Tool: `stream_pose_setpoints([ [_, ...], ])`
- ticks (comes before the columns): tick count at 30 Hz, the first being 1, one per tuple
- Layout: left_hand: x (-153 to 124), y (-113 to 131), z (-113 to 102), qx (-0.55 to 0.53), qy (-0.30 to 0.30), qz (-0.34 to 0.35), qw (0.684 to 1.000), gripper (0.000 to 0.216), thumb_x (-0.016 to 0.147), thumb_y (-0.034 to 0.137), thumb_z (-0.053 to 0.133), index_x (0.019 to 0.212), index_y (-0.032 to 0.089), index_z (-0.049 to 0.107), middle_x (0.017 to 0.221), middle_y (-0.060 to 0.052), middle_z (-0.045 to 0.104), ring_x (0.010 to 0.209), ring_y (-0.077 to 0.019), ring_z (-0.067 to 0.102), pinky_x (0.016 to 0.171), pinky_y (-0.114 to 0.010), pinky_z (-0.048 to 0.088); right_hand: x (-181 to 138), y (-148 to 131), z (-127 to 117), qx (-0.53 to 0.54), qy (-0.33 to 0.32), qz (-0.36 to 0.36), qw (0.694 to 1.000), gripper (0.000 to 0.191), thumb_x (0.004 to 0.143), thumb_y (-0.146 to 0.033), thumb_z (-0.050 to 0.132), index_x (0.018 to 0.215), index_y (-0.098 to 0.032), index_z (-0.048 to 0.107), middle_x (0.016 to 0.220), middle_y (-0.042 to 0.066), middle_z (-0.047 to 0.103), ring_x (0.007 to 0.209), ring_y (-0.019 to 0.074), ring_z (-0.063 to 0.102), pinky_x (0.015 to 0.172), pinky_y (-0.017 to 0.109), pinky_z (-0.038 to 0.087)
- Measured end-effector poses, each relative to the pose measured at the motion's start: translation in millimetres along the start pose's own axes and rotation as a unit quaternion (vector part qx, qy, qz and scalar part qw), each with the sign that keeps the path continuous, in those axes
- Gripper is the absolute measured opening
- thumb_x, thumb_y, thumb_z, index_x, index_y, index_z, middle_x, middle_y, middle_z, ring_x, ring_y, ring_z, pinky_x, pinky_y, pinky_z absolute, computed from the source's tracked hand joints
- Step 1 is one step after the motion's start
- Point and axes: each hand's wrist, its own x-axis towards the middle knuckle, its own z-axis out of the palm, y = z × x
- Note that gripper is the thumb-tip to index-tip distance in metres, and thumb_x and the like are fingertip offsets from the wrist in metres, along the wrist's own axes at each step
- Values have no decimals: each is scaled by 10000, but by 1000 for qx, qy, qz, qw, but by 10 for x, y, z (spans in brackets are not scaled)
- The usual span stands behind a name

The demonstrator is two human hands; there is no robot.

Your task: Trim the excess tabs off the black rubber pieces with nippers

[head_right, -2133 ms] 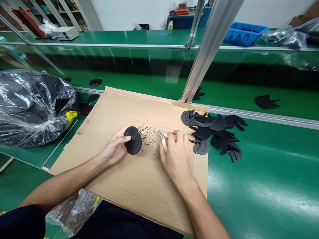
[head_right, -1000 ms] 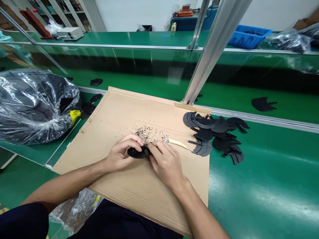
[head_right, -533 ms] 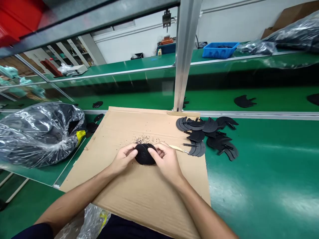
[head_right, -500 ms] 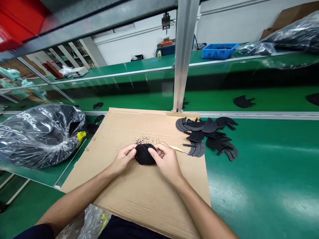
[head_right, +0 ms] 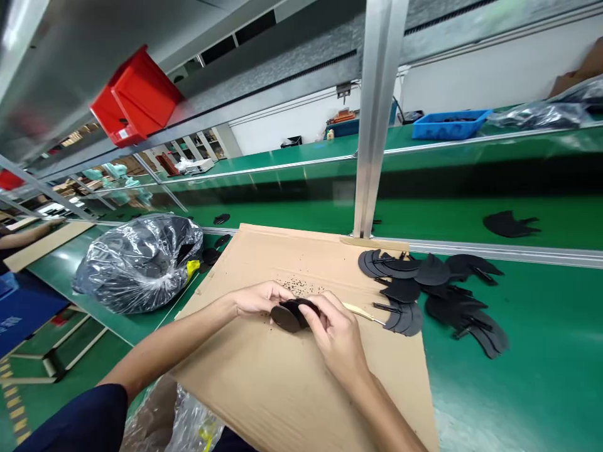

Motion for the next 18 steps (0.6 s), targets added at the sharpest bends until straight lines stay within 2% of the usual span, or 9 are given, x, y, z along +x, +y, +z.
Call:
stream_pose_setpoints([
  [2,42,117,-88,77,2,28,997,483,626,481,908,951,145,786,876,-73,744,697,-143,624,623,-249,480,-19,9,5,-35,32,-9,999,271,1023,-397,493,1095,-212,677,822,40,650,612,164,585,596,289,504],
  [4,120,267,-206,173,32,83,981,367,716,429,845,964,163,790,932,-77,765,785,-170,661,710,-272,513,-39,36,6,-80,56,-13,995,321,1025,-392,491,1245,-193,615,894,60,653,635,167,610,597,289,520],
  [6,247,438,-352,287,98,133,943,259,785,360,768,963,173,795,958,-83,777,836,-195,680,771,-297,530,-57,67,5,-133,61,-27,989,369,1031,-378,476,1335,-183,552,1031,105,663,703,181,656,623,301,545],
  [8,422,612,-521,400,201,150,881,200,810,286,715,963,191,802,990,-81,782,860,-214,688,806,-317,538,-75,88,6,-184,57,-51,980,375,1037,-357,456,1361,-181,528,1144,146,650,797,207,694,660,322,569],
  [10,629,769,-703,468,292,143,822,195,810,214,692,967,196,806,1036,-82,777,891,-228,688,865,-336,535,-95,97,16,-220,44,-69,972,373,1037,-338,443,1368,-185,521,1189,162,639,872,234,712,681,340,587],
  [11,735,834,-794,483,324,136,802,203,810,186,683,971,191,806,1056,-85,772,914,-236,687,903,-347,528,-106,97,24,-231,35,-73,970,373,1035,-330,444,1373,-190,517,1192,160,639,889,241,716,686,346,593],
  [14,1016,944,-1038,493,378,112,776,228,839,134,642,1002,169,798,1095,-102,758,999,-263,684,1003,-376,497,-140,93,53,-242,12,-77,967,374,1019,-308,479,1376,-201,509,1192,155,639,908,247,722,695,352,608],
  [18,1217,883,-1241,499,415,57,759,148,909,190,643,996,166,761,1149,-101,737,1130,-259,659,1078,-408,467,-173,81,70,-234,-6,-67,970,374,989,-278,552,1355,-214,512,1209,150,637,917,242,721,708,348,607],
])
